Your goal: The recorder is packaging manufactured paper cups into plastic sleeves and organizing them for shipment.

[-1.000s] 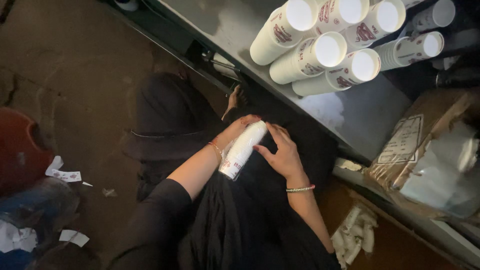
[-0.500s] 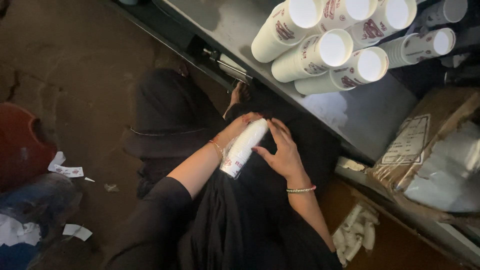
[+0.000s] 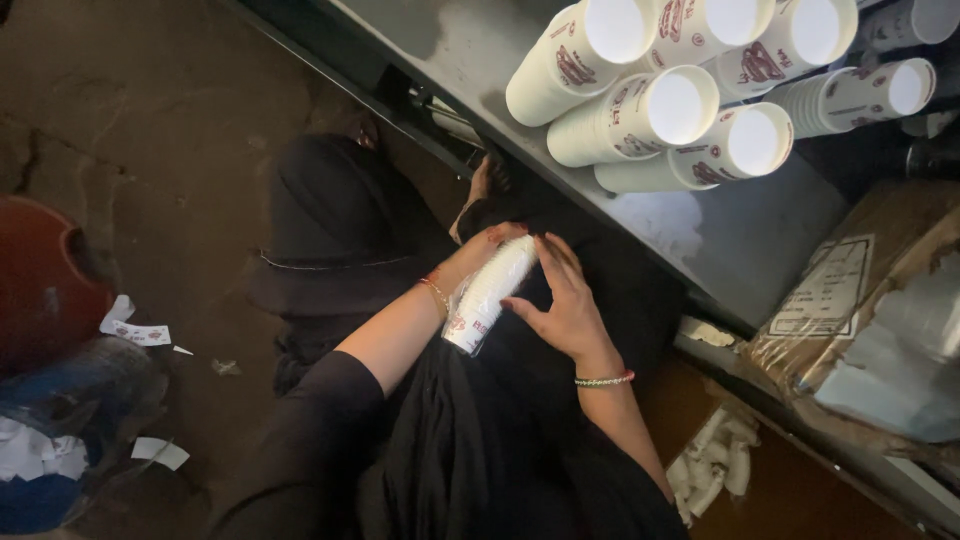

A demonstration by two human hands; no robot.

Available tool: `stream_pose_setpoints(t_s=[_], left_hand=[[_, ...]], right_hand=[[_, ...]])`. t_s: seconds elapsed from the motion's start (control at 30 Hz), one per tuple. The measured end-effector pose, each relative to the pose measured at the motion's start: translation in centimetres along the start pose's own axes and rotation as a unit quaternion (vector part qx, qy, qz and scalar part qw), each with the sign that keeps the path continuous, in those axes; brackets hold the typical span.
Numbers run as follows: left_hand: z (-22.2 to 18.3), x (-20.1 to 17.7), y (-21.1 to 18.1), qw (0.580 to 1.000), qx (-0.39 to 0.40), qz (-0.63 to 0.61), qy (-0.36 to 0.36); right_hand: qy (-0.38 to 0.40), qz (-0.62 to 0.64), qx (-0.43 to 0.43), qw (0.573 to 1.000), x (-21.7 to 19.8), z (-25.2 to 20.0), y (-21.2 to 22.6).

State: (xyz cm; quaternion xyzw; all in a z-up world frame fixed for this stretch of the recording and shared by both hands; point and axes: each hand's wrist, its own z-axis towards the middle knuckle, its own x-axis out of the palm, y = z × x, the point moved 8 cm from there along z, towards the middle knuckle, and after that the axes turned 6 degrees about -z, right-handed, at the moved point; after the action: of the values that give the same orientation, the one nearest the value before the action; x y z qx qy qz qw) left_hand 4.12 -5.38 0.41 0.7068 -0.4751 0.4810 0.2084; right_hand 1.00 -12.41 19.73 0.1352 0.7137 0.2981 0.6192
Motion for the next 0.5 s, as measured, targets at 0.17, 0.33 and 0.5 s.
stream_pose_setpoints(t_s=[0.17, 0.33, 0.5], left_hand=[[0.4, -0.3, -0.6, 0.997, 0.040, 0.068, -0.007], [1.3, -1.2, 0.0, 0.996, 0.029, 0.081, 0.019], [1.4, -1.7, -0.1, 0.996, 0.031, 0.072, -0.046]], right_hand=[[0.010, 0.005, -0.014, 1.000, -0.5, 0.4, 0.8], [0.016, 0.025, -0.025, 0.999, -0.3, 0.2, 1.1], [0.019, 0.019, -0.022, 0.999, -0.3, -0.1, 1.4]])
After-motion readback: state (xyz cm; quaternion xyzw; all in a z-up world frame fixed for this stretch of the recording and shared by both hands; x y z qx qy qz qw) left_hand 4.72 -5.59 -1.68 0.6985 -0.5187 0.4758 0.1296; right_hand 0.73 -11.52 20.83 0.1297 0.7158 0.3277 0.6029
